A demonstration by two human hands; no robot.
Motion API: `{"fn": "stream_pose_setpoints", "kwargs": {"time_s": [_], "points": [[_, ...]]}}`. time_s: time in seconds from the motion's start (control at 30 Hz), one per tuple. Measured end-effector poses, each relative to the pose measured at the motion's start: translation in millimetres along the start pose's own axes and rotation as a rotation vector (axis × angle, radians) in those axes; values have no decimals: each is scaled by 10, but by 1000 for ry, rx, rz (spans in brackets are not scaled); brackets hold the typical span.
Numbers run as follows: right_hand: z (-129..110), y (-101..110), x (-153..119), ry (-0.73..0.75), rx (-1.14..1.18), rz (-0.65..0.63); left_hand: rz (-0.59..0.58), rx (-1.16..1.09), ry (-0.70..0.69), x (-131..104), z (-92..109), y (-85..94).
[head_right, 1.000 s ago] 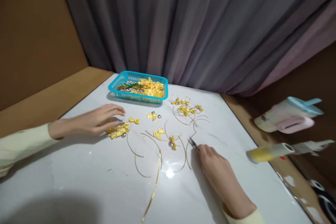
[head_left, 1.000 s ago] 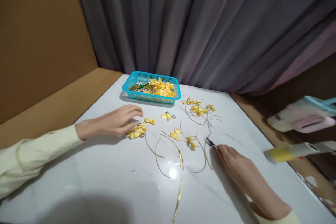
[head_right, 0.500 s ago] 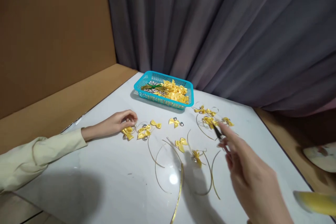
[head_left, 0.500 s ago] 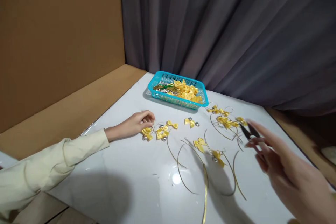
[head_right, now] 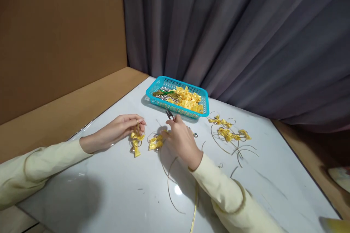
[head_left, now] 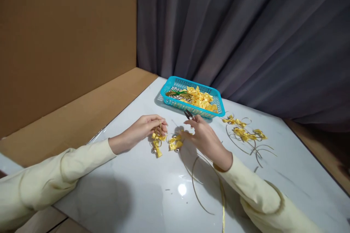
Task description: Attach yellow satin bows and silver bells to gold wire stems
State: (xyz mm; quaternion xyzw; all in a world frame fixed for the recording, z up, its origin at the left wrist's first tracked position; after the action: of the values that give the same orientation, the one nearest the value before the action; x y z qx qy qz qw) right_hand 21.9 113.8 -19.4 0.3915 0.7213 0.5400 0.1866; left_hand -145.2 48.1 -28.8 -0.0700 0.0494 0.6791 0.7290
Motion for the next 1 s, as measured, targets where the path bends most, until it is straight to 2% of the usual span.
{"fn": "stream_pose_setpoints", "kwargs": {"time_s": [0.13,0.3,0.4,0.5,0.57,0.63,0.73,0.8,0.87,1.0], "points": [[208,-52,-5,0,-1,-59,-54,-80,0,47,-82,33],[248,-80,-70,29,29,-100,-111,-103,39,62,-145,-24],[287,66,-58,45,58,-103,-119,-43,30,52,-168,-89],[448,337,-55,19,49,-46,-131,64,-11,45,-226,-134],[604,495,-86,-20,10,6,-107,228,-134,34,-237,-144],[749,565,-148,-50,-31,32,-53,479,-365,1,-199,-161],[876,498,-262,-50,-53,21,-5,837,-722,-85,-141,-245],[886,406,-323,-27,-46,5,-4,1000,-874,-127,-134,-309],[832,327,-360,8,-27,-7,16,1106,-949,-141,-137,-349],[527,231,-394,121,48,-36,67,1190,-909,-104,-160,-352]]}}
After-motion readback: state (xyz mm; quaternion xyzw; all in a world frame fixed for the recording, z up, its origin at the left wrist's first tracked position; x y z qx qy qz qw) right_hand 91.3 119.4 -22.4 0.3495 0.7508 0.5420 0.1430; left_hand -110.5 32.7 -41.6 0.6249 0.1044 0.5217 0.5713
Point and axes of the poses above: each hand's wrist, its own x-axis towards the middle knuckle, its own y-axis out of the back of the hand, z = x × y, the point moved 4 cm from there along x, towards the middle knuckle, and after that the axes turned 6 degrees about x, right-handed, at the moved point
